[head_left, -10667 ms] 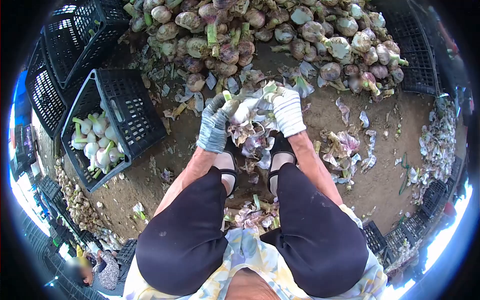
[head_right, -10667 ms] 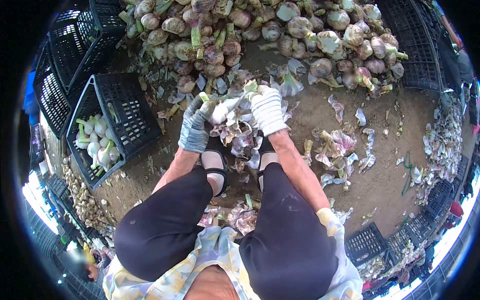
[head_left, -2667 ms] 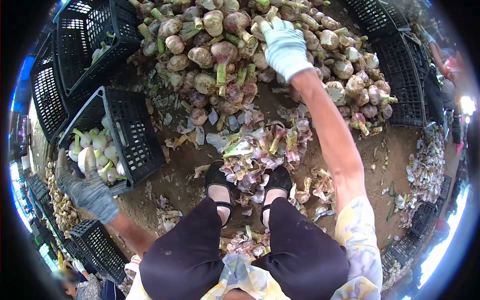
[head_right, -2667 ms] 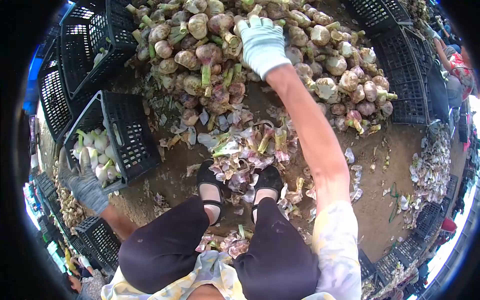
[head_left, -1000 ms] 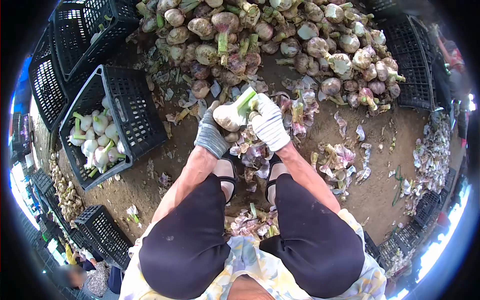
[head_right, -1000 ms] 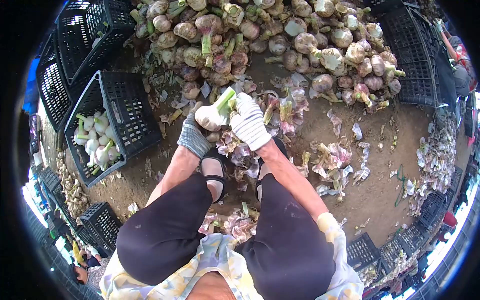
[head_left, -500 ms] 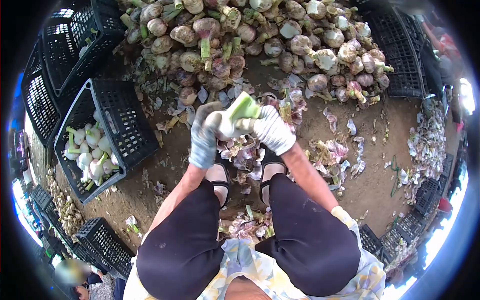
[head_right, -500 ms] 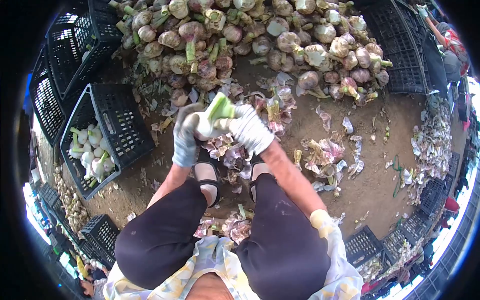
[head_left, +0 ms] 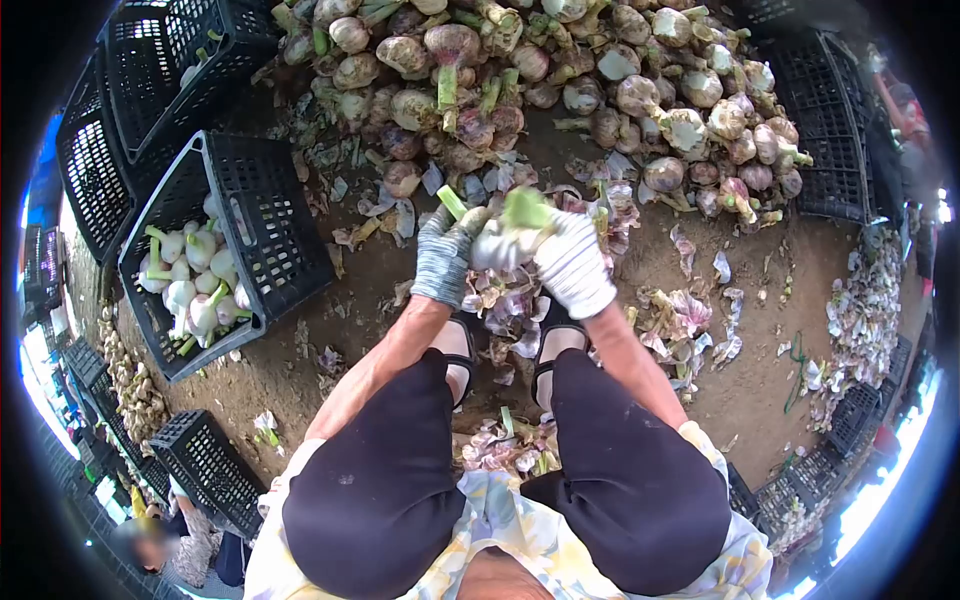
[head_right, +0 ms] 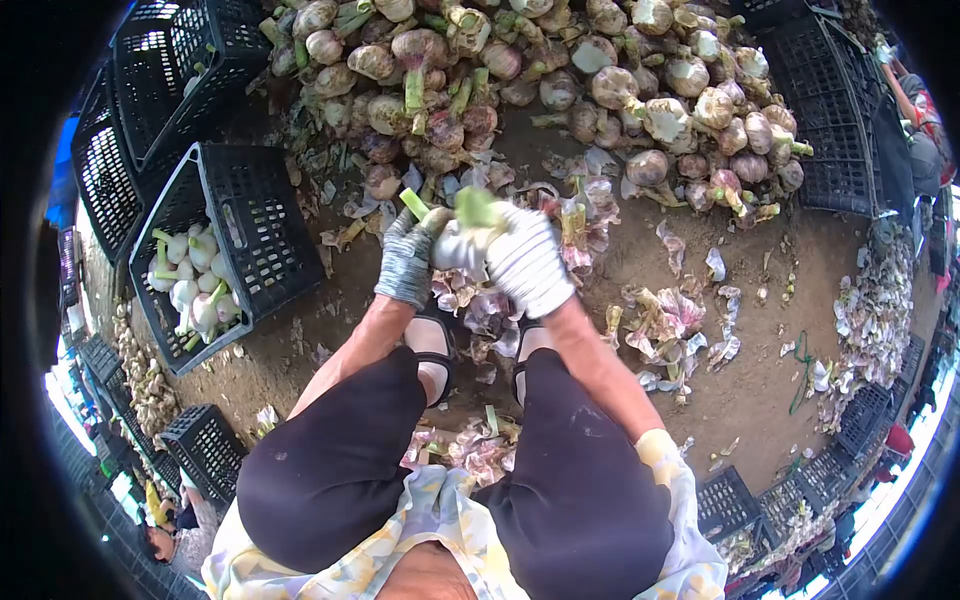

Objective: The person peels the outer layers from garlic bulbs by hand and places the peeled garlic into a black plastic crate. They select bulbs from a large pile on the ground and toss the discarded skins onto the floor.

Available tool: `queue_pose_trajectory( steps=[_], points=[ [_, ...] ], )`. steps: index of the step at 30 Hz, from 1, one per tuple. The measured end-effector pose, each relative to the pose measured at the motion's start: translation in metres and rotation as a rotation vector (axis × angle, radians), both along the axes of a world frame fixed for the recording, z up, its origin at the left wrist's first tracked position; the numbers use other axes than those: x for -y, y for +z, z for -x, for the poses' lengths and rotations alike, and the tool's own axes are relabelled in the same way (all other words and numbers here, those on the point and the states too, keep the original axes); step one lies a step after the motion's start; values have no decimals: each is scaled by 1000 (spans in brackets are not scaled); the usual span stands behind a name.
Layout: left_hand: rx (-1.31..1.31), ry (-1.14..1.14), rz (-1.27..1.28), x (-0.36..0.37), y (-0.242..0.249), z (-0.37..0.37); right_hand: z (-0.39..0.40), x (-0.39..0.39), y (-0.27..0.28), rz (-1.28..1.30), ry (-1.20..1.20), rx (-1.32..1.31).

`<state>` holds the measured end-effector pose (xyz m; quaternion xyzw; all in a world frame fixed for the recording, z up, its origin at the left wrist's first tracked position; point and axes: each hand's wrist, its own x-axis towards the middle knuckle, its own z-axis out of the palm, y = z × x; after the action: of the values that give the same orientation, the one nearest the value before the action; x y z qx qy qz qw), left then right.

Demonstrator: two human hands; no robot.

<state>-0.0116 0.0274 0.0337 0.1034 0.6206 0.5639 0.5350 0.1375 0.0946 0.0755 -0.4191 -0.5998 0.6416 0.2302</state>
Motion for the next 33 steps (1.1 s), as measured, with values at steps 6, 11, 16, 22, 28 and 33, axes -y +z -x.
queue_pose_trajectory(
  steps=[6, 11, 16, 22, 28, 33],
  points=[
    [557, -252, -436, 3, 24, 11, -13, -40, -65, 352, -268, 17],
    [333, 90, -203, -1, 19, 20, -13, -20, -12, -323, 97, 289],
    [-200, -59, -126, -6, 38, 0, 11, 17, 14, -135, -35, 140],
    [332, -164, -262, 8, 39, 14, -4, -11, -34, -192, -49, 180],
    [569, -43, -86, 5, 8, 28, -2, -5, -24, -523, 197, 108],
    [739, 78, 98, 1, 10, 21, 4, 22, -32, -101, 289, 128]
  ],
)
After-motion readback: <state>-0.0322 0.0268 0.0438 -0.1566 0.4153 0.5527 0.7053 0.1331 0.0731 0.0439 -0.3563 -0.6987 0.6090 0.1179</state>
